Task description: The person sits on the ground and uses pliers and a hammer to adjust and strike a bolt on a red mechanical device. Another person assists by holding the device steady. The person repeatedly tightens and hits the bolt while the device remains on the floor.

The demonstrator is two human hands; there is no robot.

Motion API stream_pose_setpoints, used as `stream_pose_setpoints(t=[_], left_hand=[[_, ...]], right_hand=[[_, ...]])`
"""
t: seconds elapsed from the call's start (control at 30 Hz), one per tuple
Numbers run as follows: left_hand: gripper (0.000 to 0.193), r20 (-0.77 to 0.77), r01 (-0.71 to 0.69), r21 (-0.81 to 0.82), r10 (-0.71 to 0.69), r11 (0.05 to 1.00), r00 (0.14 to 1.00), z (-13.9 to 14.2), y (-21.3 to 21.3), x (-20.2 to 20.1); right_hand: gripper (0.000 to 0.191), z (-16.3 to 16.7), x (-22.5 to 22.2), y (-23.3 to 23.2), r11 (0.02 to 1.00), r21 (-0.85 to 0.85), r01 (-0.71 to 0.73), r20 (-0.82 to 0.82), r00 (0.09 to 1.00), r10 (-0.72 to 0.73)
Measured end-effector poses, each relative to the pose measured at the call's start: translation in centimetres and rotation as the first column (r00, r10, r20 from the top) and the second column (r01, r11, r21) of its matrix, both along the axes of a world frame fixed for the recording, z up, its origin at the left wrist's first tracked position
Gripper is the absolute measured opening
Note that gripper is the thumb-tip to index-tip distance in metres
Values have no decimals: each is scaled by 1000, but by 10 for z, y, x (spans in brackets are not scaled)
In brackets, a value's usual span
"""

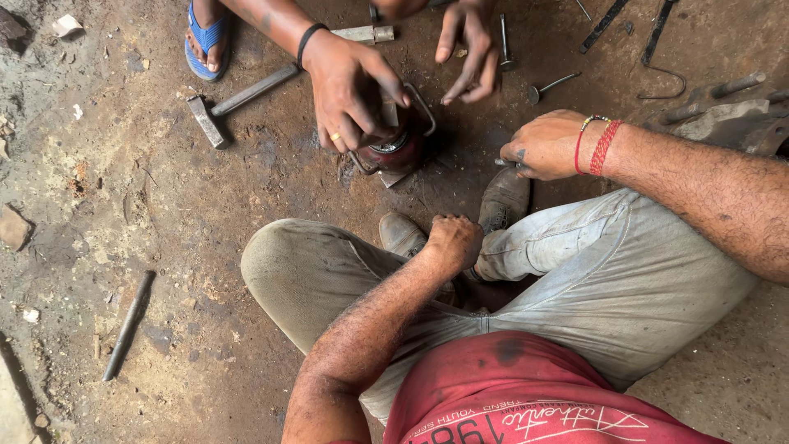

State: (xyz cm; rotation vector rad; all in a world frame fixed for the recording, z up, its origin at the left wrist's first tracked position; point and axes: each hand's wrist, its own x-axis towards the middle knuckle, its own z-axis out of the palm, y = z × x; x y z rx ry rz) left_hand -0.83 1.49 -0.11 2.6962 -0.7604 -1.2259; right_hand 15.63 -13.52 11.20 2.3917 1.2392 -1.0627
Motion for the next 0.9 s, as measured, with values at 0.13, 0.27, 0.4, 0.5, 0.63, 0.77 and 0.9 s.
stream_pose_setpoints(t=[0.13,0.27,0.4,0.5,0.63,0.77,0.9], left_hand=[[29,-10,1,2,-1,1000,1000,0,-1,0],[30,-25,3,-2,-3,1000,1000,2,0,3],[28,-47,15,19,-14,1000,999,5,0,4],[26,-46,-11,15,12,1000,999,7,-1,4],[29,-58,3,44,0,999,998,5,-3,5],[31,-8,-33,21,33,999,999,-1,-5,3],[31,31,-86,-3,87,996,996,-5,-7,2]], right_hand=[[29,-1,-1,0,1000,9,-11,3,1000,11],[28,-3,0,-1,1000,24,-9,-2,1000,10],[24,-4,0,-2,999,27,-20,7,1000,20],[21,-6,1,-4,999,39,-28,17,1000,27],[21,-8,2,-6,996,86,-23,17,1000,21],[23,-9,3,-6,996,88,-19,17,1000,17],[24,-10,5,-7,996,75,-42,22,999,40]])
